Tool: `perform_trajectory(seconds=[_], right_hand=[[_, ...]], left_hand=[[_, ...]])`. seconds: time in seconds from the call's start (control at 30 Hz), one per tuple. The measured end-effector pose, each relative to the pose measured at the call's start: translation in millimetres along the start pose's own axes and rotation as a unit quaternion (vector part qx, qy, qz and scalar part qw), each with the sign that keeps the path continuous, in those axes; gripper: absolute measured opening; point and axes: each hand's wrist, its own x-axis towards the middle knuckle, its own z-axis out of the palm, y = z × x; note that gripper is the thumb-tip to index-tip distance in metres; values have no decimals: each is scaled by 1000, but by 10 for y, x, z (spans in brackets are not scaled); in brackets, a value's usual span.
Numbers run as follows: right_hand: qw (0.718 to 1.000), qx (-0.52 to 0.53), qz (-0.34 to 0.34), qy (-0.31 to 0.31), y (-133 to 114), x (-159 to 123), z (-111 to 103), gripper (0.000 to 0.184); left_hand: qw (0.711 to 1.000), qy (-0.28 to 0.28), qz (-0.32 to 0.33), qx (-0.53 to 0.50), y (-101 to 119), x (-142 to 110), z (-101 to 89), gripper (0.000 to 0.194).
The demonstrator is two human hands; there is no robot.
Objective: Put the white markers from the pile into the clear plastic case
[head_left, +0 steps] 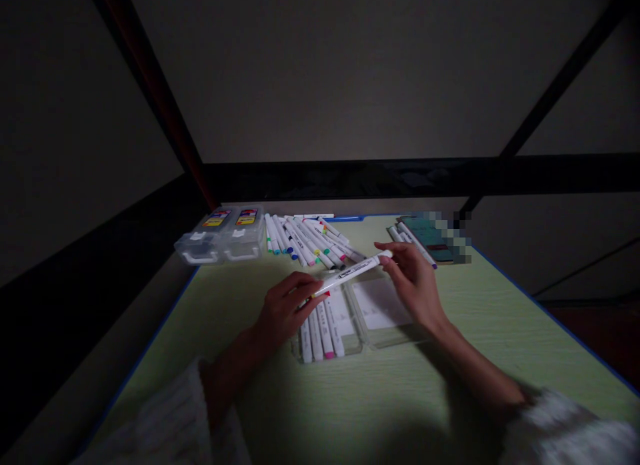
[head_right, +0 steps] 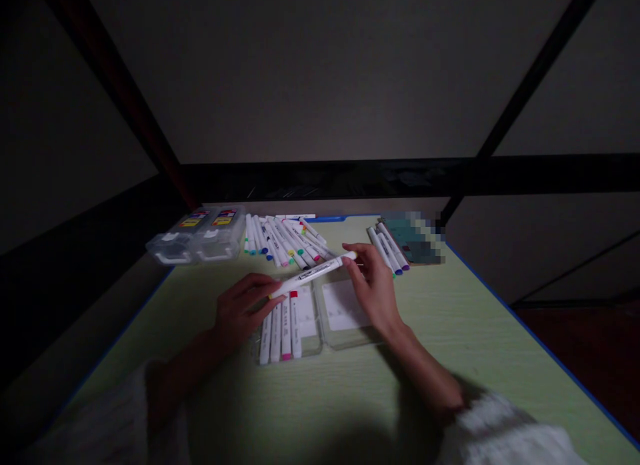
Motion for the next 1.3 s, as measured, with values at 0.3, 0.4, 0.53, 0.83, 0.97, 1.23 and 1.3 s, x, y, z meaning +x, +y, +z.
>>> perform_trajectory(seconds=[0.3,0.4,0.53,0.83,0.97,1.23,1.3], right_hand=[[996,60,61,7,53,-8,55,23],[998,38,50,-8,42,-24,77,24],[996,32,32,-78,-11,-53,113,24],[971,-29,-71,-225,-133,-122,148,30],[956,-75,-91,-267,-108,-125,148,40],[937,-143,-96,-303,-71,-123,157,49],[933,-159,-99,-307,-80,-122,161,49]], left_hand=[[992,-58,106,-26,235,-2,-6,21],[985,-74,152,-23,303,14,-13,22],[974,-117,194,-20,348,18,5,21],[956,-219,197,1,363,6,21,35],[948,-258,184,7,376,-1,28,34],[942,-292,165,-13,362,-19,57,35],[941,-298,156,-22,362,-17,56,35]])
